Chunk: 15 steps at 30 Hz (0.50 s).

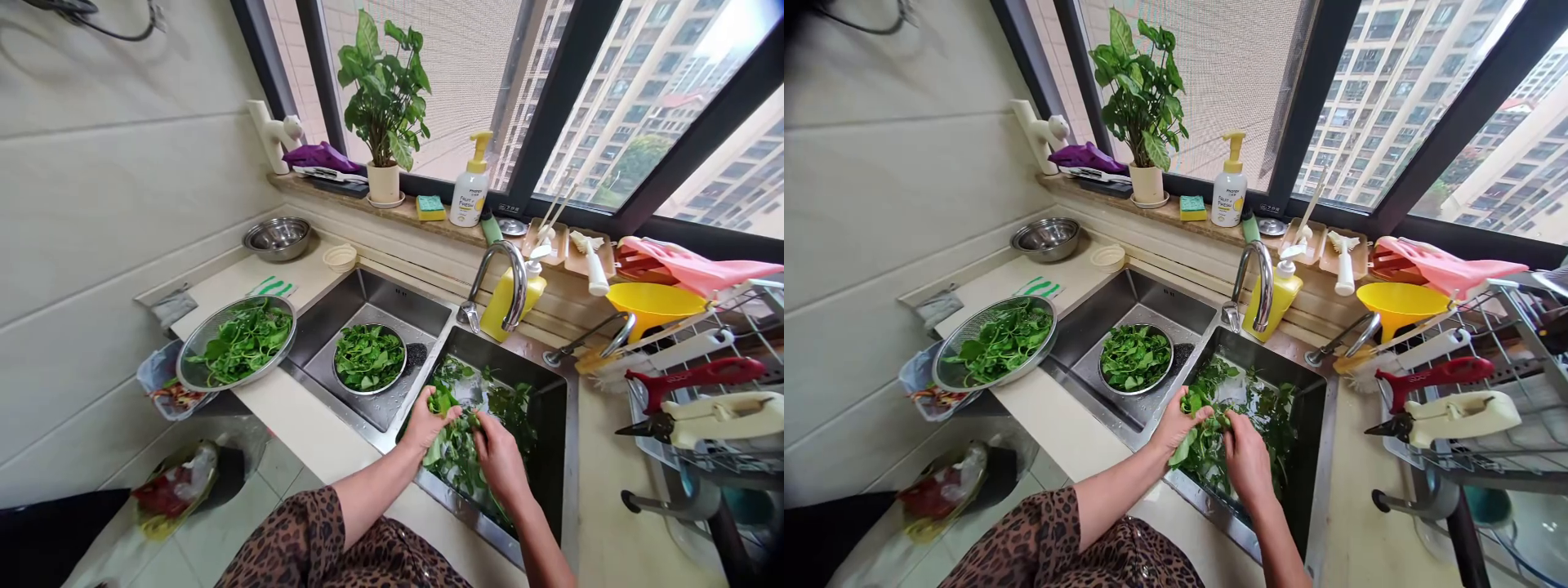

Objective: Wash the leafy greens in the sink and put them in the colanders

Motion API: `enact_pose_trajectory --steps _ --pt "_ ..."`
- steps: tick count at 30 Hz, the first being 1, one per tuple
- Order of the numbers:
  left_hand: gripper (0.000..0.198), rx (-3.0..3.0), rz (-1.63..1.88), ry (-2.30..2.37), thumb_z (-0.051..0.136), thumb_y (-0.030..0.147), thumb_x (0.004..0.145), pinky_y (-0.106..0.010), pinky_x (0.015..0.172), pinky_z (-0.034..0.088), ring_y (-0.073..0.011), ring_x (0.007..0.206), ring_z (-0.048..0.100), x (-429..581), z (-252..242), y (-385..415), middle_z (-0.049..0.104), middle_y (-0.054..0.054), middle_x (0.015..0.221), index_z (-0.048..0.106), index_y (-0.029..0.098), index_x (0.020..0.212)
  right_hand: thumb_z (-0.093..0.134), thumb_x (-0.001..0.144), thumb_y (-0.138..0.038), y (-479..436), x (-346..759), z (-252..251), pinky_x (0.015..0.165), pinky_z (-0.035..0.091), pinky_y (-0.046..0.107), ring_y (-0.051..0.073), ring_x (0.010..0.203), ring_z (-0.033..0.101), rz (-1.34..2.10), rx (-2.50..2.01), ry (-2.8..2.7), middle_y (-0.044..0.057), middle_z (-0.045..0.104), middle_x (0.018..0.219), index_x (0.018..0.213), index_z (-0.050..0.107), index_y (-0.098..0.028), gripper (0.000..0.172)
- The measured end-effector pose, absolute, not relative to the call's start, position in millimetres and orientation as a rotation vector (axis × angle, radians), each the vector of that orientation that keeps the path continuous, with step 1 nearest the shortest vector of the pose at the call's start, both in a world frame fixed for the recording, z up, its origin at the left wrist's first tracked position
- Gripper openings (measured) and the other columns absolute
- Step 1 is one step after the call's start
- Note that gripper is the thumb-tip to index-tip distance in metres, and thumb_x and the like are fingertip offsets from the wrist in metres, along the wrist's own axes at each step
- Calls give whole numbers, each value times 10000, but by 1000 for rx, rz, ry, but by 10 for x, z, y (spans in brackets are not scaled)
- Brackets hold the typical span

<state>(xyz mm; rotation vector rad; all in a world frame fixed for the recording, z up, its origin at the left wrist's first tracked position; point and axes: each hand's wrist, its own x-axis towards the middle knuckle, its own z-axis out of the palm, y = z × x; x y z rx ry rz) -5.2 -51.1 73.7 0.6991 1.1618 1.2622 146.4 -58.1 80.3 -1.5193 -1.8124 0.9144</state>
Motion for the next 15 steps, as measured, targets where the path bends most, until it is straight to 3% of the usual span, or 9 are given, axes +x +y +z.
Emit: enact_pose_trajectory --steps 6,11,15 --pt "521 938 1269 1168 813 248 466 -184 578 370 -87 616 487 -18 776 -515 541 36 698 470 177 852 472 773 -228 -612 1425 850 605 385 282 190 704 580 791 -1665 -2043 42 636 889 922 618 -295 219" --pt "330 902 1430 1357 742 221 562 -200 608 386 -93 614 496 -218 768 -356 535 37 673 502 166 782 439 799 -321 -589 1499 702 652 431 300 226 824 620 794 -1739 -2107 70 656 1025 1101 555 -268 328" --pt "247 1109 1595 1576 658 145 612 -230 711 408 -120 734 541 -908 945 -57 566 16 776 525 175 817 386 825 -395 -539 1773 491 694 466 293 223 864 635 864 -1779 -2110 88 674 997 1084 562 -211 364"
